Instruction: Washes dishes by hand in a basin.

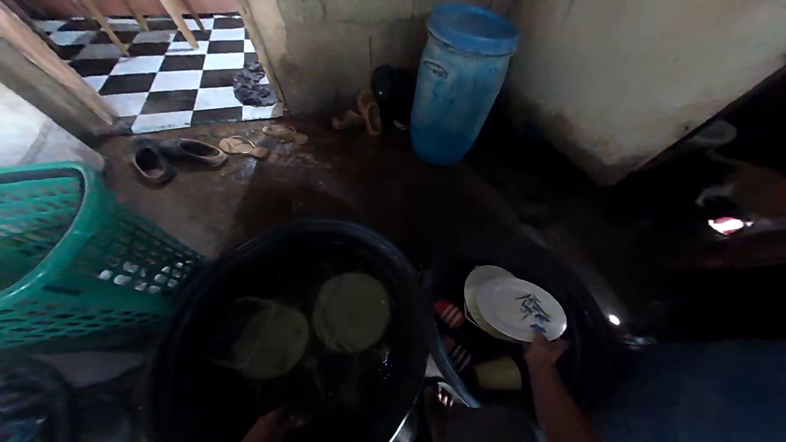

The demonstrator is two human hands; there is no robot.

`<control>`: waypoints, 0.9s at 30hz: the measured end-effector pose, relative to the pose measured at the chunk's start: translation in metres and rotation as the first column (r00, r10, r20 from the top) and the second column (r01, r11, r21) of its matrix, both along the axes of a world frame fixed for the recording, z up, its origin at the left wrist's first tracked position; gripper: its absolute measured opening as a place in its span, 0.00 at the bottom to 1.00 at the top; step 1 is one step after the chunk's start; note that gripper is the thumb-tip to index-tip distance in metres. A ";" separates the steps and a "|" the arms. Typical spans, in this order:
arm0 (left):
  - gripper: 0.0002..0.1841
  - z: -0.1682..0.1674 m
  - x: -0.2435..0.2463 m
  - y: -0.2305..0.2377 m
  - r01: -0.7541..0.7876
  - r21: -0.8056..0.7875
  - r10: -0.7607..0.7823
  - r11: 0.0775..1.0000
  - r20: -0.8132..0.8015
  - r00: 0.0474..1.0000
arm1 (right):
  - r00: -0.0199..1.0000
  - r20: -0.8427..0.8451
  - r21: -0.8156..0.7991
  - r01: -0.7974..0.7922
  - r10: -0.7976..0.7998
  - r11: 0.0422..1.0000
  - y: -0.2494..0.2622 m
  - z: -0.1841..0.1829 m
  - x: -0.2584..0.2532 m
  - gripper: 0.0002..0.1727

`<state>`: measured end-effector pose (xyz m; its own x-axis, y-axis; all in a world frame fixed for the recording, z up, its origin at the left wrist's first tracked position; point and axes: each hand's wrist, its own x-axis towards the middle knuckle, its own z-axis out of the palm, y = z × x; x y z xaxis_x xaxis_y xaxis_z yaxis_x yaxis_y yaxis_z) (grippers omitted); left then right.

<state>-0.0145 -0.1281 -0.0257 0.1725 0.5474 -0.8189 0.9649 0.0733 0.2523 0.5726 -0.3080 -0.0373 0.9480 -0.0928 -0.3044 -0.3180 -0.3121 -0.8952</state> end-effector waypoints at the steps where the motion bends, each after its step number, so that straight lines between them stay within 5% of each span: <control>1: 0.26 -0.001 0.000 -0.001 0.014 -0.001 -0.014 1.000 -0.006 1.000 | 1.000 -0.028 0.029 0.005 -0.004 1.000 0.001 -0.003 -0.004 0.40; 6: 0.27 0.016 0.011 -0.007 0.047 -0.005 -0.047 0.999 0.007 0.999 | 0.973 -0.228 -0.004 0.039 -0.039 0.999 0.002 -0.022 -0.022 0.38; 10: 0.26 0.028 0.020 -0.005 0.057 -0.017 -0.057 0.998 -0.008 0.998 | 0.912 -0.334 -0.065 -0.274 0.238 0.960 -0.010 -0.011 -0.037 0.31; 14: 0.26 0.029 0.022 -0.002 0.070 -0.017 -0.070 0.997 0.015 0.997 | 0.882 -0.340 -0.374 -0.446 0.328 0.813 -0.007 -0.015 -0.028 0.31; 16: 0.27 0.025 0.021 0.000 0.054 -0.012 -0.054 0.998 0.018 0.998 | 0.874 -0.281 -0.538 -0.485 0.396 0.689 0.020 0.005 -0.019 0.37; 19: 0.28 0.016 0.018 0.004 0.038 -0.018 -0.039 0.999 -0.010 0.999 | 0.743 -0.094 -0.450 -0.626 0.663 0.637 0.092 0.076 -0.022 0.38; 21: 0.26 0.015 0.015 0.007 0.049 -0.014 -0.049 0.999 -0.011 0.999 | 0.481 -0.053 -0.394 -0.815 0.875 0.424 0.146 0.130 -0.049 0.32; 23: 0.25 0.016 0.013 0.011 0.066 0.006 -0.066 0.998 0.012 0.998 | 0.065 -0.193 -0.396 -0.918 0.979 -0.017 0.195 0.170 -0.088 0.28; 25: 0.26 0.014 0.010 0.015 0.058 0.033 -0.059 0.998 0.022 0.998 | -0.343 -0.355 -0.383 -0.795 0.870 -0.470 0.237 0.187 -0.130 0.26; 27: 0.27 0.011 0.010 0.018 0.025 0.022 -0.025 0.999 0.026 0.999 | -0.504 -0.460 -0.390 -0.625 0.731 -0.676 0.274 0.184 -0.171 0.25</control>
<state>-0.0046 -0.1105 -0.0149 0.2073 0.5605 -0.8018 0.9595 0.0434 0.2785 0.4016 -0.0339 0.1469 -0.2380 0.7283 -0.6426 0.8892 -0.1027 -0.4458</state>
